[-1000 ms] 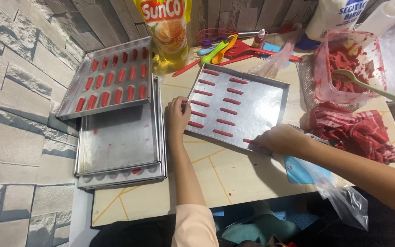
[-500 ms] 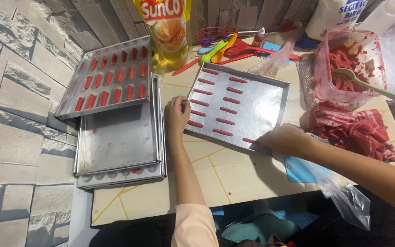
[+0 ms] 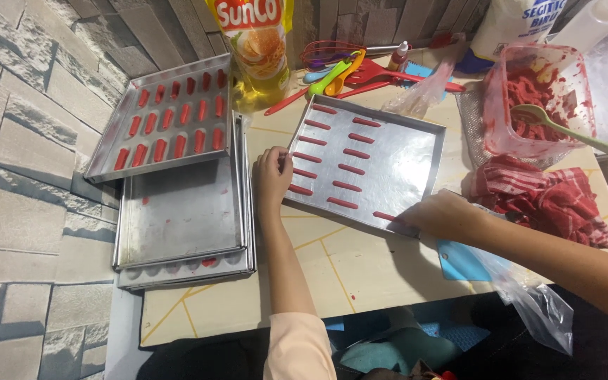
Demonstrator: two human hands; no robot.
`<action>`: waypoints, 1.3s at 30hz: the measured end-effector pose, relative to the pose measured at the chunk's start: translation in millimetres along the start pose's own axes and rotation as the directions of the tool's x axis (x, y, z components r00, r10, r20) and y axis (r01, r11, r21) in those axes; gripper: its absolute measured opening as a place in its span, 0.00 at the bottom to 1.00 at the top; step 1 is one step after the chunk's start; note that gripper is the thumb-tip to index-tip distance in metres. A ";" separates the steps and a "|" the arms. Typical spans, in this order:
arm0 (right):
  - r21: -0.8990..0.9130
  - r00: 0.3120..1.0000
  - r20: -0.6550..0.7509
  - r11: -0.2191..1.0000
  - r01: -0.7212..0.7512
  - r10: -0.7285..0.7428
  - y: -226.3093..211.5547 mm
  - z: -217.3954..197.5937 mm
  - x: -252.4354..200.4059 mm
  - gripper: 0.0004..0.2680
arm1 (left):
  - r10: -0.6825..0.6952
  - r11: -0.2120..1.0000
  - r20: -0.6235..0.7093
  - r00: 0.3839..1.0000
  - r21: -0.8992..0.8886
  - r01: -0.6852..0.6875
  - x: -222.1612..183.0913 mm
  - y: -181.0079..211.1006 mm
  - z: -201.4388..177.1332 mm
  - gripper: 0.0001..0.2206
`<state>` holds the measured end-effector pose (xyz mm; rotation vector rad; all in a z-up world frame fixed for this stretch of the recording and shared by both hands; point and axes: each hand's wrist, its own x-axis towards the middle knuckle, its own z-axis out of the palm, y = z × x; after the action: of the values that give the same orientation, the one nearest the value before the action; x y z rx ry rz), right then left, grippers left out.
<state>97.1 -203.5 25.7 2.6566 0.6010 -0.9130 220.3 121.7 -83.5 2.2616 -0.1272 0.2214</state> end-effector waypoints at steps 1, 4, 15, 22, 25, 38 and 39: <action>0.000 1.000 0.000 1.000 0.000 0.000 -1.9 -2.8 -1.4 0.12 | 0.000 1.000 0.000 1.000 0.000 0.000 -0.2 1.2 -0.5 0.06; -0.033 1.000 -0.018 0.999 -0.011 0.010 -4.4 -5.5 -2.4 0.11 | -0.010 1.000 -0.002 1.000 -0.005 0.010 -0.3 2.6 -1.3 0.06; -0.338 0.996 -0.077 0.941 0.007 -0.035 -2.7 5.6 -8.9 0.09 | 0.019 0.996 -0.032 0.999 -0.086 -0.022 -0.1 2.0 1.6 0.05; -0.428 0.977 -0.002 0.883 0.191 -0.212 9.6 -34.0 -49.2 0.11 | -0.004 0.999 0.001 1.000 -0.047 0.004 -1.9 6.8 -4.0 0.06; 0.216 0.997 -0.075 0.976 0.038 -0.023 41.0 -1.7 -37.2 0.10 | -0.019 0.999 0.007 1.000 -0.032 0.019 -1.3 5.7 -2.7 0.06; 0.936 0.798 -0.293 0.330 0.126 0.527 58.7 100.6 -24.6 0.11 | 0.045 0.998 -0.031 0.998 0.033 -0.044 -4.2 12.9 -7.1 0.06; 0.922 0.711 -0.388 0.250 0.296 0.587 64.0 122.8 -14.4 0.10 | -0.019 1.000 0.007 1.000 -0.003 0.019 -5.3 16.0 -9.9 0.06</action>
<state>52.5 -310.1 -51.8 4.1708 -0.4394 0.0151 211.3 119.0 -66.3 2.2602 -0.1092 0.2029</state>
